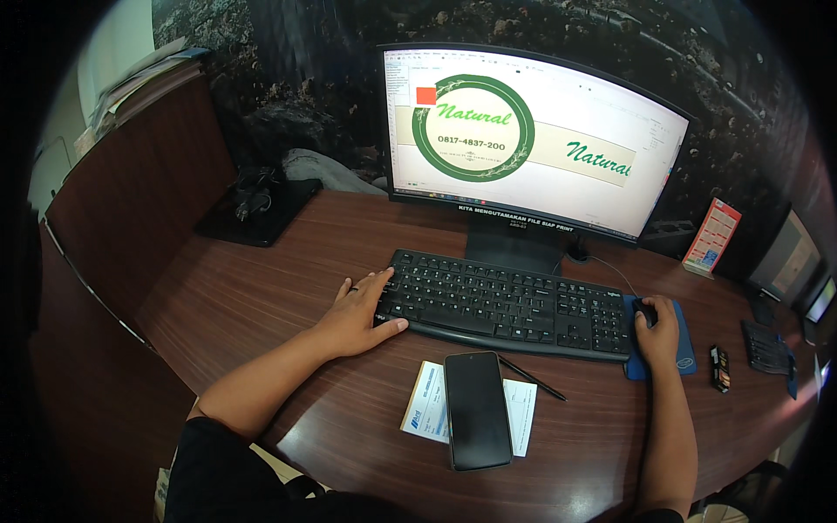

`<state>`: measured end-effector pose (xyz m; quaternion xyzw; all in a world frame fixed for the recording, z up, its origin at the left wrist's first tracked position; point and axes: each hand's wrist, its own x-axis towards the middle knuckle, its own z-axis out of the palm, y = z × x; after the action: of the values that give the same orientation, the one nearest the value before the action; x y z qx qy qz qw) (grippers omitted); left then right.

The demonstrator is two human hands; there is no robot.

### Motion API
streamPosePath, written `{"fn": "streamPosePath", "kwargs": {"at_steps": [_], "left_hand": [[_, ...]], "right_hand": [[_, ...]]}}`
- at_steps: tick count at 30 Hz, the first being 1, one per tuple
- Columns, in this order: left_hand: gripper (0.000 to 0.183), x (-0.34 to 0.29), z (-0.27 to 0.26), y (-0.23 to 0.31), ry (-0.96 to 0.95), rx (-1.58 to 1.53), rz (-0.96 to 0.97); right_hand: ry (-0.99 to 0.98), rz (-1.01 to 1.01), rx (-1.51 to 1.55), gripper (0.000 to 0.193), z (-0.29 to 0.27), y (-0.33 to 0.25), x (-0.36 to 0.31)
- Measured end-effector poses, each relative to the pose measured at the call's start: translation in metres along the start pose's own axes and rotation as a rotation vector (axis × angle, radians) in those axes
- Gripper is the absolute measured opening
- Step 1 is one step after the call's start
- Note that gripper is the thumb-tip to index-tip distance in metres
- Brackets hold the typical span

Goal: Designing or adjusting logos on a computer screen using a mouse and keyboard.

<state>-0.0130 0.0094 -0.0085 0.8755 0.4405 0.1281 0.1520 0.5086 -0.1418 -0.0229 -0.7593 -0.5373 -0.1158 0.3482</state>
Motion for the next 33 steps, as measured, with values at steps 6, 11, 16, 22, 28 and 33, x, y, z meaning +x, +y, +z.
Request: {"fn": "streamPosePath", "kwargs": {"at_steps": [6, 11, 16, 22, 28, 33], "left_hand": [[0.095, -0.0004, -0.0002, 0.0003, 0.001, -0.001, 0.001], [0.095, -0.0001, -0.0022, 0.0024, -0.008, -0.008, -0.002], [0.095, -0.0002, -0.0016, 0.0005, -0.006, -0.002, 0.001], [0.096, -0.0002, -0.001, 0.0006, -0.008, -0.011, -0.001], [0.095, -0.0007, -0.0012, 0.0003, -0.003, -0.01, 0.006], [0.095, -0.0001, 0.0001, -0.0002, 0.006, -0.006, 0.009]], "right_hand": [[0.01, -0.007, 0.011, 0.027, 0.0008, 0.0006, -0.0006], [0.006, -0.011, 0.02, 0.027, -0.0008, 0.0003, -0.0004], [0.021, -0.038, 0.018, 0.027, 0.0013, 0.0018, -0.0002], [0.015, -0.016, 0.019, 0.026, 0.0002, -0.0005, -0.0005], [0.02, -0.01, 0.02, 0.026, 0.0011, -0.0001, 0.0], [0.017, -0.027, 0.036, 0.026, 0.0006, 0.0014, 0.0001]]}}
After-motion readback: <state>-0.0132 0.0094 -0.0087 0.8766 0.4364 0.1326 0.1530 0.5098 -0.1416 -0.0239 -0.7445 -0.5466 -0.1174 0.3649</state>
